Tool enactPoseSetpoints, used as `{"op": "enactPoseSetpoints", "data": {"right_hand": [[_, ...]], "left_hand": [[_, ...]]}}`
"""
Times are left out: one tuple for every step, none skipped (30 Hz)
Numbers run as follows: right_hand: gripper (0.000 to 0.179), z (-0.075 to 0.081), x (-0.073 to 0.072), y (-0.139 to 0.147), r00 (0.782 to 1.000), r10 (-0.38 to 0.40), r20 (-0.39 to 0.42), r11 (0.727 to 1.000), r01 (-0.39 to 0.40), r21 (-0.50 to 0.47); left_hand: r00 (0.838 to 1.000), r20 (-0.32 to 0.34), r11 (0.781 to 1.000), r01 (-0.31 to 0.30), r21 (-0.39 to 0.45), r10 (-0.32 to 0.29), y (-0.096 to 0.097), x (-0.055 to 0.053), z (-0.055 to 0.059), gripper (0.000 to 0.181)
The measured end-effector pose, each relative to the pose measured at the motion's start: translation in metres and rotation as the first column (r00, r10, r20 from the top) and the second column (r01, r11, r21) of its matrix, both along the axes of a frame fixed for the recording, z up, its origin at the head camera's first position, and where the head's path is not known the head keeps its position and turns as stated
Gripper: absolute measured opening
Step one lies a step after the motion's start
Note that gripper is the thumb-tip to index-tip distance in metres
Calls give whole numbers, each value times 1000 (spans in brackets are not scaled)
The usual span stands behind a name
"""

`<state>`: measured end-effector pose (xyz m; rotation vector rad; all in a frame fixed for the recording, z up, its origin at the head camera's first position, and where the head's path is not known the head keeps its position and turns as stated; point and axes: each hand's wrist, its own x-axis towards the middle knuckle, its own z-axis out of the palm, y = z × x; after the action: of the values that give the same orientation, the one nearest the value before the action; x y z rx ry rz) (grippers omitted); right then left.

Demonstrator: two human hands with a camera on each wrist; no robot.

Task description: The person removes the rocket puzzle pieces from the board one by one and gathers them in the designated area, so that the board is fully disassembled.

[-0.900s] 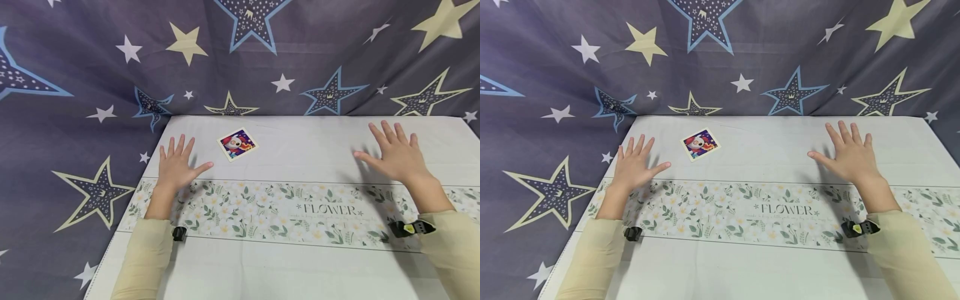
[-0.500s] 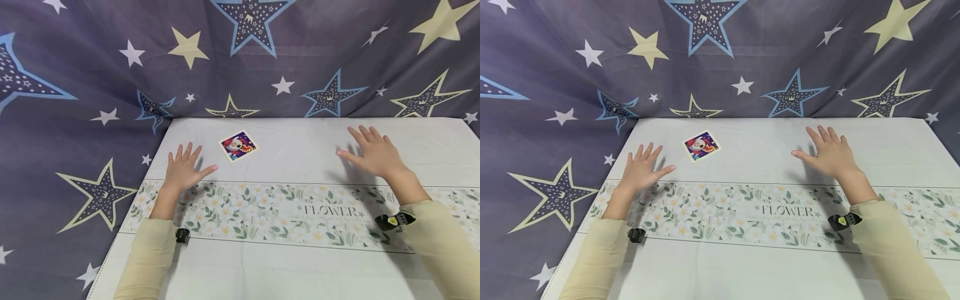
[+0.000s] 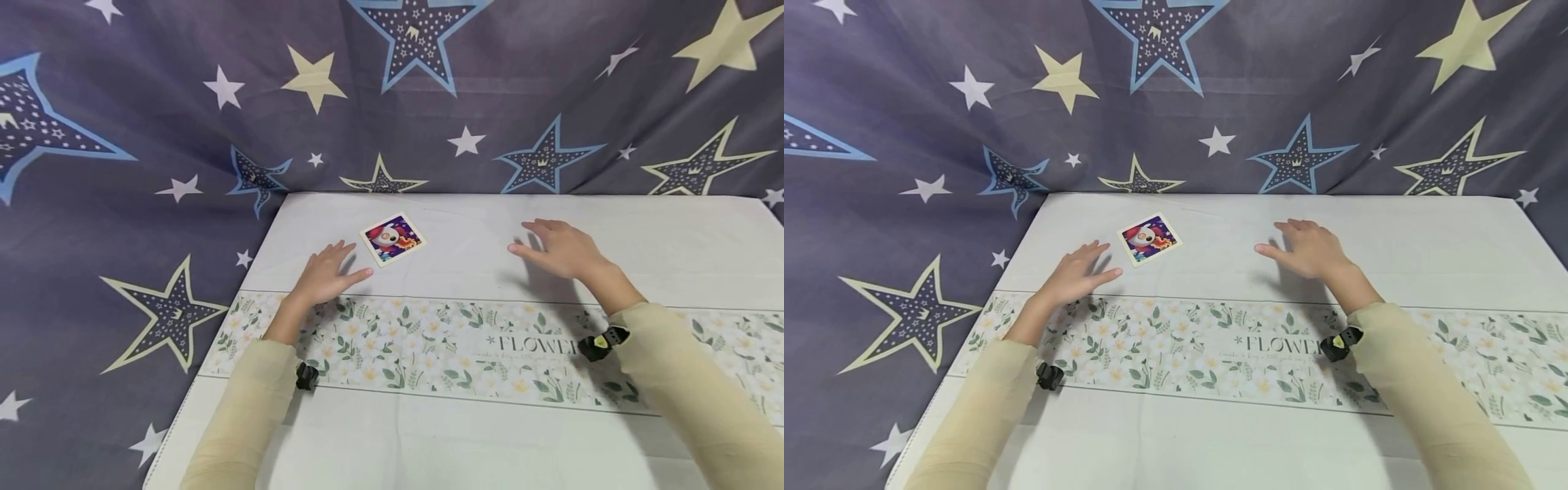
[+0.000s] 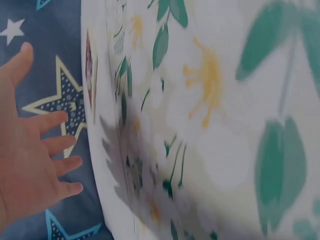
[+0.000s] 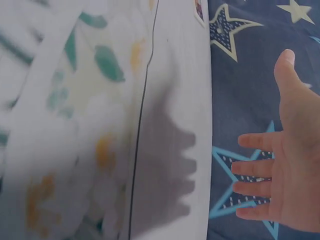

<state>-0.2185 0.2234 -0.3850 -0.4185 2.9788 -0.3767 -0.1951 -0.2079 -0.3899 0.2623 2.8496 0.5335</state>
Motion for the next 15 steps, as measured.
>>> {"op": "enactPoseSetpoints", "data": {"right_hand": [[81,-1,-3,-5,1000,5,9,1000,-5,-5],[81,-2,-5,-9,1000,13,16,1000,-13,-9],[80,-3,-8,-14,1000,23,21,1000,-22,-18],[79,-3,-11,-19,999,34,22,999,-33,-25],[77,-5,-14,-24,999,44,26,999,-44,-30],[75,-6,-16,-29,998,55,29,998,-54,-35],[73,-8,-19,-34,997,69,31,997,-67,-40],[72,-10,-21,-39,996,80,32,996,-79,-45],[70,-12,-24,-44,995,90,32,995,-88,-48],[68,-15,-26,-49,994,100,31,994,-99,-49],[66,-17,-28,-54,993,118,29,992,-116,-58],[63,-20,-30,-59,990,137,22,989,-135,-67],[61,-22,-31,-65,988,156,13,985,-154,-78],[59,-25,-33,-70,985,174,4,981,-173,-90],[56,-27,-34,-76,981,193,-9,976,-193,-102]], "left_hand": [[1000,-3,1000,2,6,-2,2,-2,-1,83],[1000,-5,1000,0,17,0,4,-4,-3,81],[1000,-6,1000,-4,27,4,6,-5,-4,80],[1000,-7,999,-10,38,10,9,-7,-6,79],[1000,-9,999,-14,46,14,11,-9,-8,78],[1000,-11,999,-18,51,18,14,-10,-9,77],[1000,-13,999,-21,48,21,16,-11,-11,76],[1000,-14,998,-26,51,27,19,-12,-12,75],[999,-17,998,-34,50,35,21,-13,-14,74],[999,-22,998,-40,49,41,24,-14,-15,73],[999,-31,998,-43,45,44,27,-15,-16,72],[998,-40,998,-45,41,46,30,-16,-16,71],[998,-50,998,-45,36,47,33,-17,-17,71],[997,-60,999,-44,26,45,36,-18,-18,70],[997,-68,999,-44,14,45,38,-19,-19,70]]}}
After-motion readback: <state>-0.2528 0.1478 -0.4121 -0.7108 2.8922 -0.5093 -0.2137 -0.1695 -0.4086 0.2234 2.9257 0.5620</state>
